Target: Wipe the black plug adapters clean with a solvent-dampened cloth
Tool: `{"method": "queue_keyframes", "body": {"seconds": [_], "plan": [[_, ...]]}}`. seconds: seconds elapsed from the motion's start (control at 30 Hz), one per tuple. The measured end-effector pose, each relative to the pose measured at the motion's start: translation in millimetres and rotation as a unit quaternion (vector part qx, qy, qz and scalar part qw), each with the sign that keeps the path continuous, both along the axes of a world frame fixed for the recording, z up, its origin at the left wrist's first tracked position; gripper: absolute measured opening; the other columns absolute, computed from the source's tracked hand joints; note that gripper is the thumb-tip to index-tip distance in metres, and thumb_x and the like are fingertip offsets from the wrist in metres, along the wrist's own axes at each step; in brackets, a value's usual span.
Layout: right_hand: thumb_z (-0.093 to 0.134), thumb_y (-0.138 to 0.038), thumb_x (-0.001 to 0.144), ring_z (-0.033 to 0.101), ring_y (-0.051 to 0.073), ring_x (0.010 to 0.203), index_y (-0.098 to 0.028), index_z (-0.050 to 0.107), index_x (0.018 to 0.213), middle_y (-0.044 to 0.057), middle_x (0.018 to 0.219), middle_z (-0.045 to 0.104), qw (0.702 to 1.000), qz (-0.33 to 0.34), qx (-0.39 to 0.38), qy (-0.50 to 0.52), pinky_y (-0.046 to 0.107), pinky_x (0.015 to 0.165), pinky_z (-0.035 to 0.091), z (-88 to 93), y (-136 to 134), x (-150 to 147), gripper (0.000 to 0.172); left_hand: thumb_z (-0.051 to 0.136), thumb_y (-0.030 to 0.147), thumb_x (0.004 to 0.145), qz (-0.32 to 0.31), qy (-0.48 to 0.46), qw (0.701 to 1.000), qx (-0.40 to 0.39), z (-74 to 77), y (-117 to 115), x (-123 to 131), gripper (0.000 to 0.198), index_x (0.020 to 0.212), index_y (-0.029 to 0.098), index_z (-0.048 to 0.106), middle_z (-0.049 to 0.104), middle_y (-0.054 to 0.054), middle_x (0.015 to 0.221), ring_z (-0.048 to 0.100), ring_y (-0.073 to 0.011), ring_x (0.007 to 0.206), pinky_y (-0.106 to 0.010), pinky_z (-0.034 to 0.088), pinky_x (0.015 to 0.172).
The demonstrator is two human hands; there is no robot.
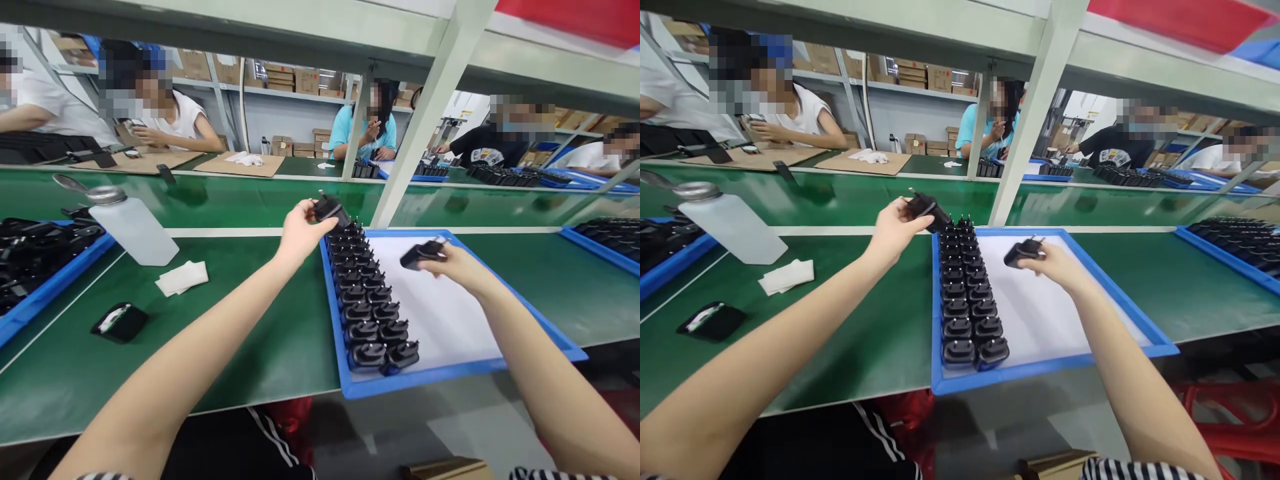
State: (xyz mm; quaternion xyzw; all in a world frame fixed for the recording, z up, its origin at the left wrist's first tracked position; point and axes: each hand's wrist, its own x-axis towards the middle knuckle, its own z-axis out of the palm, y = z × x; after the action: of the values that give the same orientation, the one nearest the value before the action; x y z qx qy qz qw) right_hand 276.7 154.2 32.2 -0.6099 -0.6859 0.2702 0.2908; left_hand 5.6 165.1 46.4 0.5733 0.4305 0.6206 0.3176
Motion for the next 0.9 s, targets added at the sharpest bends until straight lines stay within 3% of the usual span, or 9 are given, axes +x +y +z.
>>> {"method": "queue_keyframes", "body": {"seconds": [0.1,0.17,0.33,0.47,0.6,0.7,0.8,0.9], "plan": [[0.062,-0.019,0.055,0.050,0.013,0.052,-0.012,0.052,0.080,0.005,0.071,0.055,1.000,-0.001,-0.008,-0.007,0.025,0.046,0.045,-9.2,63,-25,0.028,0.060,0.019,0.054,0.027,0.115,0.993,0.015,5.8,36,29,0.029,0.080,0.013,0.048,0.055,-0.002,0.077,0.052,-0.0122,0.070,-0.025,0.041,0.069],[0.062,-0.013,0.053,0.049,0.012,0.049,-0.013,0.052,0.074,0.002,0.065,0.054,0.999,0.028,-0.019,-0.024,0.023,0.044,0.044,-15.2,89,-40,0.024,0.060,0.019,0.055,0.038,0.203,0.978,0.025,6.6,55,47,0.029,0.081,0.013,0.049,0.054,-0.003,0.080,0.052,-0.0127,0.074,-0.024,0.041,0.070],[0.062,-0.009,0.048,0.049,0.013,0.047,-0.016,0.052,0.061,-0.005,0.051,0.051,0.991,0.107,-0.053,-0.059,0.023,0.044,0.041,-28.4,101,-50,0.018,0.056,0.027,0.063,0.004,0.410,0.912,-0.005,1.3,92,77,0.030,0.090,0.016,0.049,0.053,-0.004,0.090,0.050,-0.0144,0.084,-0.023,0.039,0.073],[0.062,-0.015,0.051,0.052,0.017,0.058,-0.015,0.049,0.071,-0.001,0.064,0.054,0.997,0.044,-0.008,-0.070,0.027,0.053,0.042,-44.6,101,-45,0.024,0.058,0.022,0.060,-0.041,0.516,0.854,-0.058,-1.2,112,92,0.030,0.088,0.017,0.052,0.056,-0.005,0.089,0.051,-0.0185,0.084,-0.027,0.040,0.071],[0.061,-0.022,0.056,0.052,0.019,0.061,-0.012,0.039,0.097,0.004,0.071,0.054,0.998,-0.013,0.013,-0.058,0.029,0.052,0.041,-60.2,106,-45,0.048,0.058,0.015,0.057,-0.073,0.566,0.817,-0.085,3.3,117,99,0.019,0.076,0.015,0.057,0.059,-0.007,0.083,0.052,-0.0214,0.084,-0.037,0.035,0.079],[0.060,-0.023,0.056,0.052,0.017,0.061,-0.013,0.030,0.109,0.004,0.075,0.054,0.999,0.020,0.007,-0.038,0.028,0.052,0.042,-60.6,109,-46,0.063,0.051,0.012,0.061,-0.090,0.584,0.802,-0.082,5.2,115,96,0.013,0.072,0.014,0.058,0.059,-0.008,0.084,0.051,-0.0220,0.086,-0.047,0.024,0.087],[0.058,-0.025,0.056,0.051,0.015,0.061,-0.014,0.037,0.104,0.003,0.076,0.054,0.996,0.080,-0.011,-0.030,0.026,0.051,0.042,-53.9,112,-45,0.054,0.041,0.013,0.068,-0.085,0.577,0.809,-0.068,4.6,109,85,0.020,0.078,0.015,0.058,0.058,-0.010,0.090,0.048,-0.0234,0.090,-0.053,0.014,0.089],[0.057,-0.028,0.055,0.051,0.017,0.063,-0.014,0.047,0.088,0.002,0.073,0.055,0.992,0.120,-0.018,-0.044,0.027,0.053,0.042,-46.9,114,-45,0.038,0.034,0.016,0.072,-0.061,0.554,0.829,-0.047,7.2,94,65,0.027,0.091,0.018,0.054,0.054,-0.008,0.099,0.043,-0.0245,0.097,-0.057,0.013,0.087]]}}
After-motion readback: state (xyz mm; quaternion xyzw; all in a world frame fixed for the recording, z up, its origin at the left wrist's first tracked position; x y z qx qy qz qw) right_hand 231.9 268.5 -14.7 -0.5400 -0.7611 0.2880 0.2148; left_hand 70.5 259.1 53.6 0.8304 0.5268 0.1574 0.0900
